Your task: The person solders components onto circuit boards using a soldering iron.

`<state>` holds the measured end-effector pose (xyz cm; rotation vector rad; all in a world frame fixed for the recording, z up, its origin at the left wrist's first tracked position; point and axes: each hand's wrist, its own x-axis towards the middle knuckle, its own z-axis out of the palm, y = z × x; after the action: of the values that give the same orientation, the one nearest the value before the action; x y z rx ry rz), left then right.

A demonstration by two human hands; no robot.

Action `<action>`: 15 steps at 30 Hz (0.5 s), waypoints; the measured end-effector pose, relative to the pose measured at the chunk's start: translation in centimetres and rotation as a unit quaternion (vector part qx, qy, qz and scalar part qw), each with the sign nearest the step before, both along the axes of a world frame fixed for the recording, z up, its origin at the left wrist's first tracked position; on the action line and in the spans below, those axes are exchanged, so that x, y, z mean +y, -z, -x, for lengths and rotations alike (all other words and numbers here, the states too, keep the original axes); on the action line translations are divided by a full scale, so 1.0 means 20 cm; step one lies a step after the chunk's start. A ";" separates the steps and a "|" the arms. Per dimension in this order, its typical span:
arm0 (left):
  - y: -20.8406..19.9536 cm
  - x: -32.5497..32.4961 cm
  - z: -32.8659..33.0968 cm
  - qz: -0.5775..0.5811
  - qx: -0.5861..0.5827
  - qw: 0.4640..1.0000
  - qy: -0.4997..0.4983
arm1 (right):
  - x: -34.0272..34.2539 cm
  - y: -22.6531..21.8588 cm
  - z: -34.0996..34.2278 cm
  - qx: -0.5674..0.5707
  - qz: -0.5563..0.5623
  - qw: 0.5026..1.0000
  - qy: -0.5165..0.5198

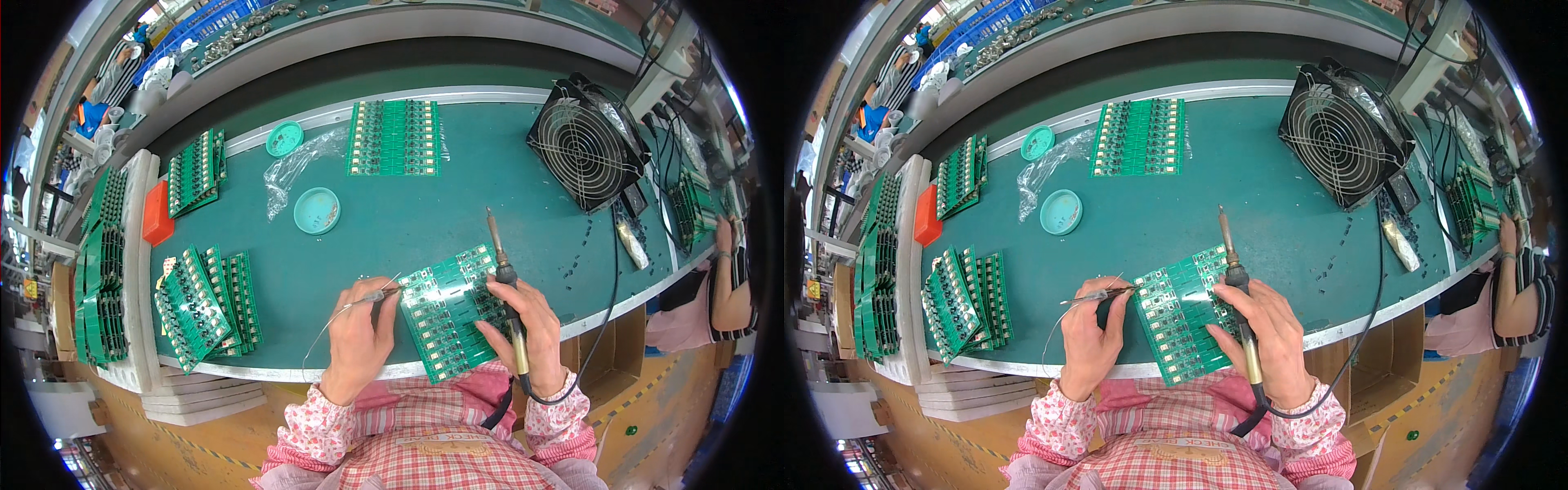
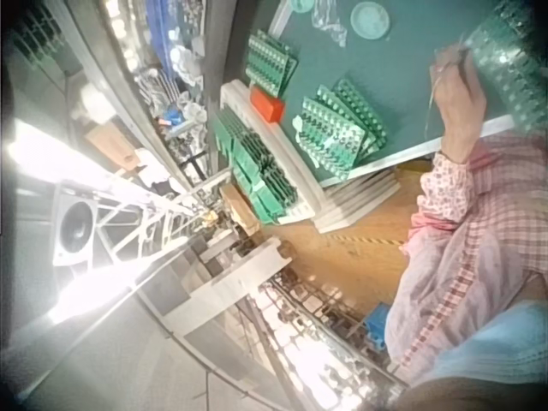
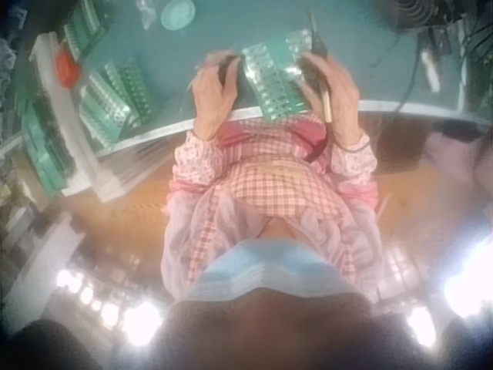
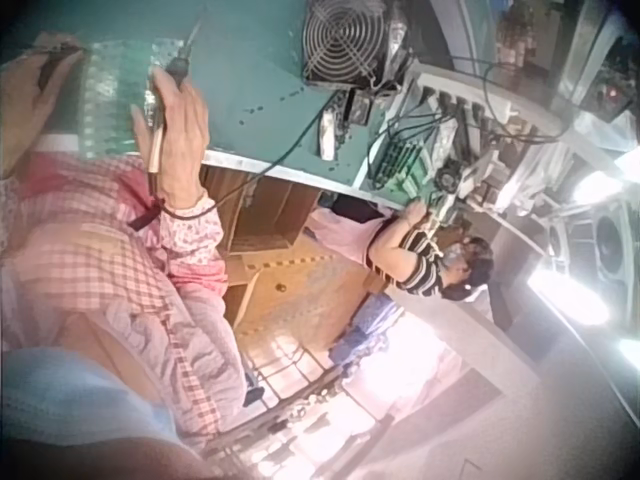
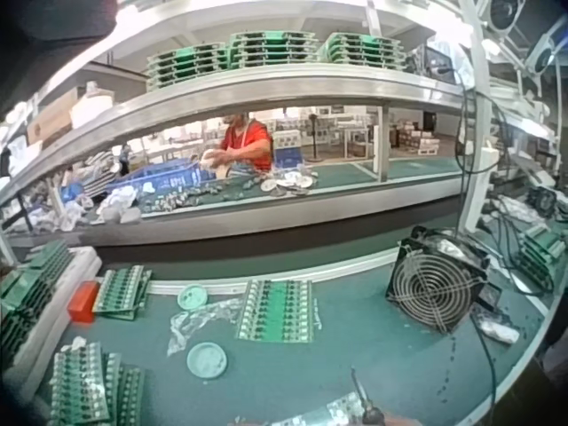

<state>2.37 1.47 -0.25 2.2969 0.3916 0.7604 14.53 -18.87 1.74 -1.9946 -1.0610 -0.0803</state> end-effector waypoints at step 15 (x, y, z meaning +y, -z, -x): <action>-0.01 -0.01 -0.01 0.003 0.019 1.000 -0.012 | 0.04 -0.01 0.08 -0.033 -0.064 0.997 0.012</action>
<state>2.51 1.21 -0.01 2.3075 0.4398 0.7266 12.91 -18.08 2.04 -1.9014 -1.0465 -0.2228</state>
